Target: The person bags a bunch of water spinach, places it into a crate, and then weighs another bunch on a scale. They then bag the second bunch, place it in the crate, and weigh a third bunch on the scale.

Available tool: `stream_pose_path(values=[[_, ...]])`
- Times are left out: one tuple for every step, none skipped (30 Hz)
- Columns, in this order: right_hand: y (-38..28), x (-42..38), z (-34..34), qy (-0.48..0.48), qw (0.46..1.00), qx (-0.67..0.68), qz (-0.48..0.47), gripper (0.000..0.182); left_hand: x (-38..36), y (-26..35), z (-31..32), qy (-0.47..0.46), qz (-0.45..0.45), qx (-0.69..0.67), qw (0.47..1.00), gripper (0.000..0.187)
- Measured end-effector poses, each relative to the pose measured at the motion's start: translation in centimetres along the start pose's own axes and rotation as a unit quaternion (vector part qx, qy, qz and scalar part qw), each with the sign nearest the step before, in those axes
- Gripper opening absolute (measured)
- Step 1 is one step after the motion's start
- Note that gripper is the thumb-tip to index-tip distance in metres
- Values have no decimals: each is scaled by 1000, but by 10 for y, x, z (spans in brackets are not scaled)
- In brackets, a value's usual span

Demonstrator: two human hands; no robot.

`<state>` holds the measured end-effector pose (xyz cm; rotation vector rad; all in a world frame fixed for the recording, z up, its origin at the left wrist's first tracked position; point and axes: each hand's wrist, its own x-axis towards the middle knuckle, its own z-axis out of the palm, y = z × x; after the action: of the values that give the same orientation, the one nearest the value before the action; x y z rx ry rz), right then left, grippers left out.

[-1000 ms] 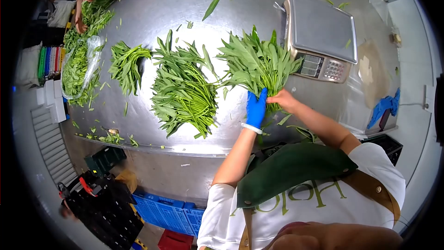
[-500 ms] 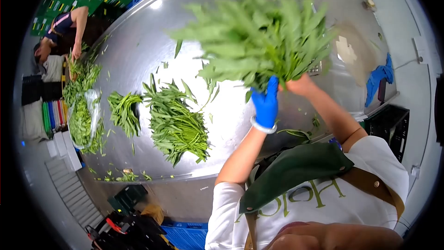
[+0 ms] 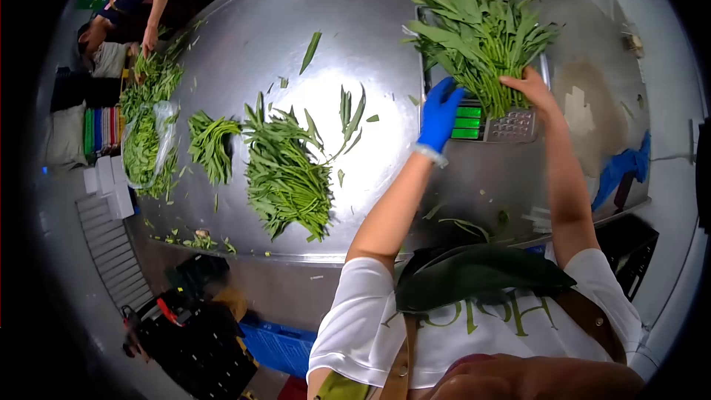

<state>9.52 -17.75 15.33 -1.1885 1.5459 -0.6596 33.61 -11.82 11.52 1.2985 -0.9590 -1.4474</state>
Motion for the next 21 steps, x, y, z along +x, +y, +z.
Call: stream_pose_path(values=[[-12, -14, -4, 22, 999, -15, -32, 72, -15, -1, -30, 30, 30, 23, 999, 39], [11, -10, -12, 161, 966, -184, -79, 66, -28, -12, -65, 77, 43, -19, 996, 35], [-1, -23, -6, 264, 927, -217, -155, 58, -37, -34, -101, 187, 124, 44, 973, 31], [-15, -45, 4, 361, 871, -245, -226, 51, -59, -7, -129, 278, 100, 188, 937, 28], [-22, -62, 26, 311, 900, -204, -227, 46, -68, -14, -165, 346, 82, 288, 889, 27], [-32, -80, 52, 261, 924, -163, -227, 41, -78, -32, -203, 383, 102, 544, 739, 27], [-39, -93, 72, 209, 944, -122, -225, 36, -88, -14, -216, 344, -30, 578, 739, 30], [-12, -95, 104, 95, 959, -76, -254, 26, -93, -15, -228, 328, -78, 563, 754, 31], [-36, -118, 138, -48, 974, -87, -201, 24, -93, -20, -239, 314, -124, 546, 767, 33], [-10, -117, 175, -189, 967, -50, -162, 24, -92, -39, -252, 299, -117, 604, 730, 20], [15, -120, 217, -268, 959, -5, -96, 29, -91, -57, -266, 274, -124, 619, 726, 17], [22, -123, 253, -349, 934, 69, 3, 34, -92, -54, -267, 264, -125, 622, 727, 17], [25, -124, 282, -386, 911, 129, 73, 39, -94, -51, -265, 252, -127, 625, 728, 17], [29, -121, 312, -367, 907, 155, 140, 41, -97, -51, -265, 248, -127, 607, 745, 19], [37, -116, 342, -334, 896, 205, 208, 35, -100, -52, -265, 243, -126, 589, 760, 20], [38, -107, 364, -346, 864, 270, 247, 29, -101, -49, -265, 239, -123, 571, 776, 21], [49, -94, 388, -333, 827, 346, 293, 24, -103, -41, -263, 218, -168, 542, 794, 25], [46, -88, 407, -306, 826, 377, 286, 25, -106, -49, -267, 186, -156, 523, 817, 26], [37, -85, 421, -281, 824, 405, 278, 25, -110, -51, -268, 154, -145, 502, 838, 27], [31, -85, 426, -238, 853, 379, 267, 26, -116, -55, -266, 156, -124, 455, 868, 26], [7, -93, 424, -179, 887, 331, 268, 28, -124, -51, -261, 156, -103, 406, 895, 26]])
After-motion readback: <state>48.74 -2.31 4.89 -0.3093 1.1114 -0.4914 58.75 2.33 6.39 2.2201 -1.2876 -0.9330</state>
